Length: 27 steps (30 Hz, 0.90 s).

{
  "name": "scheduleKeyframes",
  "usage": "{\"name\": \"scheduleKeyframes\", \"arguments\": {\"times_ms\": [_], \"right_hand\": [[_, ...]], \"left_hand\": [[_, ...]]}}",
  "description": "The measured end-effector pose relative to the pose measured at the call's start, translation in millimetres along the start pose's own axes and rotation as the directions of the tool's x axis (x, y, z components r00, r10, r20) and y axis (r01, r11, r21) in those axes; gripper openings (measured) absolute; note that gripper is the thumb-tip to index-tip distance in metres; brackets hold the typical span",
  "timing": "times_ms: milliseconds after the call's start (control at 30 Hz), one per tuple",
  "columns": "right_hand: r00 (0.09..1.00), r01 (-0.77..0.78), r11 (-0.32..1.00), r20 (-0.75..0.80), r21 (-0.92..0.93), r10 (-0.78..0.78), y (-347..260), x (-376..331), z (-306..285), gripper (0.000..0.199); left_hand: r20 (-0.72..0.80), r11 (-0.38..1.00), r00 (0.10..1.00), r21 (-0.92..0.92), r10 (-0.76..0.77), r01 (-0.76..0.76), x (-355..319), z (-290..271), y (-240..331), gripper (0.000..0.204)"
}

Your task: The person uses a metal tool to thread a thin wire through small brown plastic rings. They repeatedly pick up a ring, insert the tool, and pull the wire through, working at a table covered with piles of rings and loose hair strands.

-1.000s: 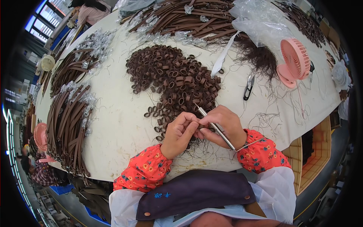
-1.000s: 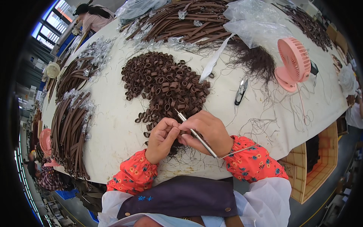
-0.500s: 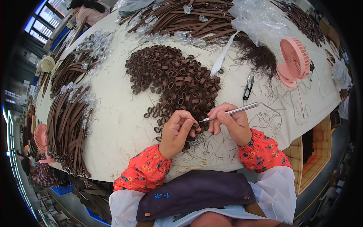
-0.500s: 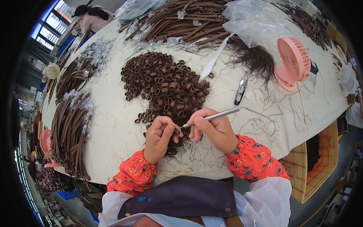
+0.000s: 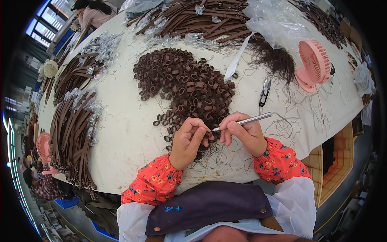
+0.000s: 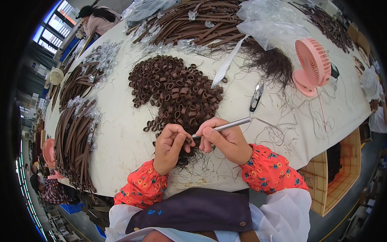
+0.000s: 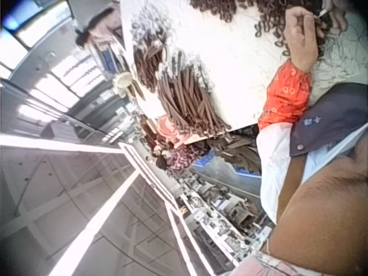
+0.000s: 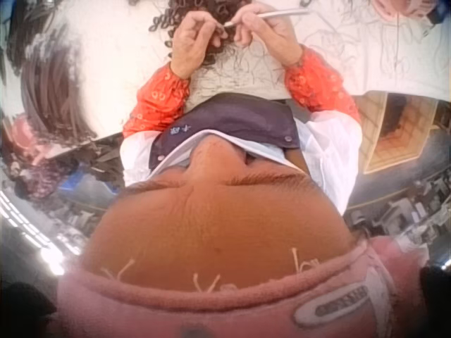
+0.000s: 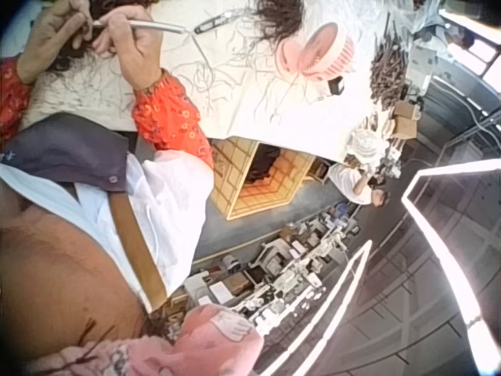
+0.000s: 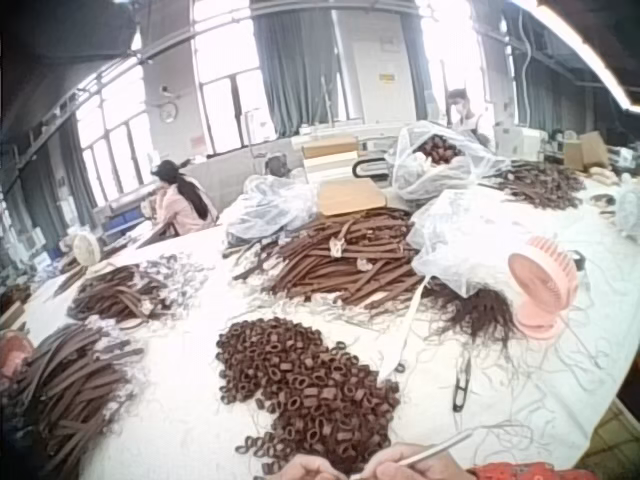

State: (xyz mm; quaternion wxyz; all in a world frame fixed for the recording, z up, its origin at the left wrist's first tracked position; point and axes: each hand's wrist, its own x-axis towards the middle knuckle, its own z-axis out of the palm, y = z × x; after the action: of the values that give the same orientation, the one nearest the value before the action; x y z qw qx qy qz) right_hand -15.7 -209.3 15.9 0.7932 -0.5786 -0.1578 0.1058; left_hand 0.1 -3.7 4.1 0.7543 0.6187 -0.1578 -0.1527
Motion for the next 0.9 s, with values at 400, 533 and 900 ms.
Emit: {"name": "scheduleKeyframes", "arguments": {"times_ms": [400,533,900], "right_hand": [[0.988,0.099,0.955,-0.085,-0.281,-0.127,1.4,1.2,5.2,0.019],[0.902,0.374,0.584,0.137,-0.721,-0.409,2.9,8.6,10.5,0.036],[0.984,0.001,0.970,-0.174,-0.244,-0.045,5.4,6.8,5.5,0.035]], "left_hand": [[-0.033,0.998,0.999,0.045,0.041,-0.040,-0.8,1.0,-2.1,0.010],[-0.035,0.952,0.994,0.291,0.108,-0.093,-4.9,2.4,-4.7,0.010],[0.117,0.728,0.933,0.595,0.340,-0.340,-1.6,1.5,-0.5,0.016]]}}
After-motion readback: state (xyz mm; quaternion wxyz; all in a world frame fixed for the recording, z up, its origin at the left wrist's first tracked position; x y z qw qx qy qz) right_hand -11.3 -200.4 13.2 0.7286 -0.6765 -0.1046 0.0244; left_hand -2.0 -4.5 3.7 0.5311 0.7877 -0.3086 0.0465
